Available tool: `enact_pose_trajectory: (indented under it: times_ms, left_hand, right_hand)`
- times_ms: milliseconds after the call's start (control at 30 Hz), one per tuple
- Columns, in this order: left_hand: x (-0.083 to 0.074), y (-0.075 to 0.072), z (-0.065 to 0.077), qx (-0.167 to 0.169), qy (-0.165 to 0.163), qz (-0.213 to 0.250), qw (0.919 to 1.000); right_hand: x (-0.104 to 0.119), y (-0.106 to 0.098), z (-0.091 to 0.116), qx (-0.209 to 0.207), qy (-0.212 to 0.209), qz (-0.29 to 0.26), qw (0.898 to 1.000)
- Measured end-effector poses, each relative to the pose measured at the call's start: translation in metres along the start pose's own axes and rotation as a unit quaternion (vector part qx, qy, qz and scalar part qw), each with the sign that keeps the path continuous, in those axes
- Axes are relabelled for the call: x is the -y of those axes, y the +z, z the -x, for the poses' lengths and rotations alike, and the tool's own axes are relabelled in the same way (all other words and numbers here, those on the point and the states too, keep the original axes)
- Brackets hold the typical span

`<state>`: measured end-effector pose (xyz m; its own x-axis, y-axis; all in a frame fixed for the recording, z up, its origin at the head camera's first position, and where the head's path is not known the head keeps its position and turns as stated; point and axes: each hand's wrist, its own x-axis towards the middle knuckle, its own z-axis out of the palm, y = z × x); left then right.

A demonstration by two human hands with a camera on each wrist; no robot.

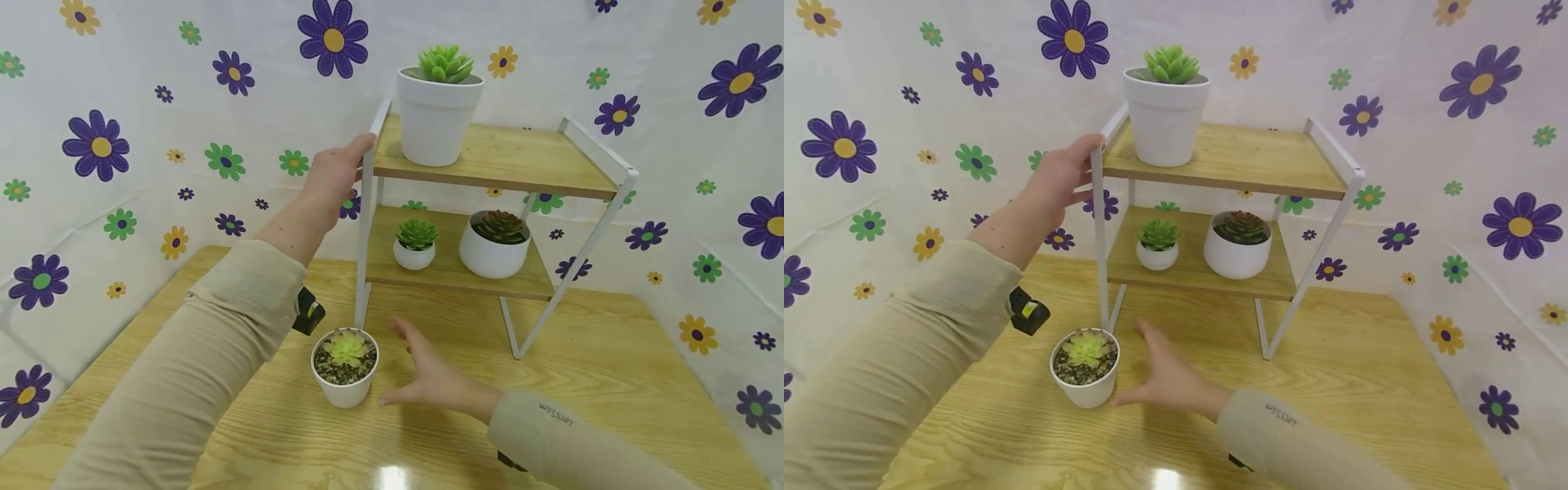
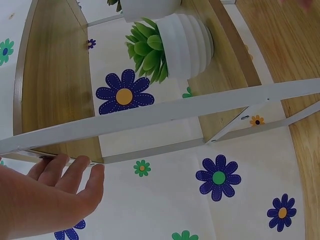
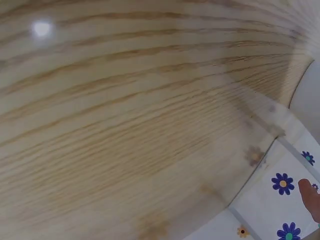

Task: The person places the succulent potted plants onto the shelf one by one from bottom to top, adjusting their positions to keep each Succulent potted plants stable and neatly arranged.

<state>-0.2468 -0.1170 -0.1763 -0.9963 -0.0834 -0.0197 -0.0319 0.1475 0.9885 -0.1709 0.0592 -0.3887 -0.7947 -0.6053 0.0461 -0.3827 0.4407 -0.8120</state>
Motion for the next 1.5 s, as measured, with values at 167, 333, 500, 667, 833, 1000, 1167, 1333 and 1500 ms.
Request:
enact_pose_trajectory:
  times_ms: [167,333,500,667,833,1000,1167,1333,1500]
  left_hand:
    - [0.0,0.0,0.0,-0.001,-0.001,-0.002,1.0]
    - [0.0,0.001,-0.001,-0.002,-0.001,-0.006,1.0]
    - [-0.001,0.001,-0.001,-0.004,-0.001,-0.012,0.9999]
    - [0.0,0.001,-0.001,-0.004,-0.002,-0.011,0.9999]
    - [0.001,0.002,-0.001,-0.001,0.001,-0.012,0.9999]
    - [0.002,0.002,-0.001,0.0,0.0,-0.011,0.9999]
    - [0.002,0.003,-0.001,0.0,-0.001,-0.01,1.0]
    - [0.001,0.002,0.0,0.001,0.006,-0.001,1.0]
    - [0.0,0.001,0.001,0.003,0.011,-0.002,0.9999]
  right_hand:
    - [-0.001,0.014,-0.016,0.004,-0.005,-0.004,1.0]
    - [-0.002,0.025,-0.024,0.014,-0.001,-0.033,0.999]
    - [-0.003,0.034,-0.031,0.015,0.015,-0.062,0.998]
    - [-0.002,0.04,-0.037,0.012,0.024,-0.073,0.997]
    - [-0.002,0.044,-0.039,-0.003,0.032,-0.072,0.997]
    - [-0.002,0.043,-0.034,-0.014,0.035,-0.072,0.997]
    - [-0.005,0.035,-0.023,-0.012,0.044,-0.062,0.997]
    - [-0.01,0.021,-0.012,0.0,0.041,-0.072,0.997]
    - [-0.012,0.004,-0.001,0.006,0.033,-0.081,0.996]
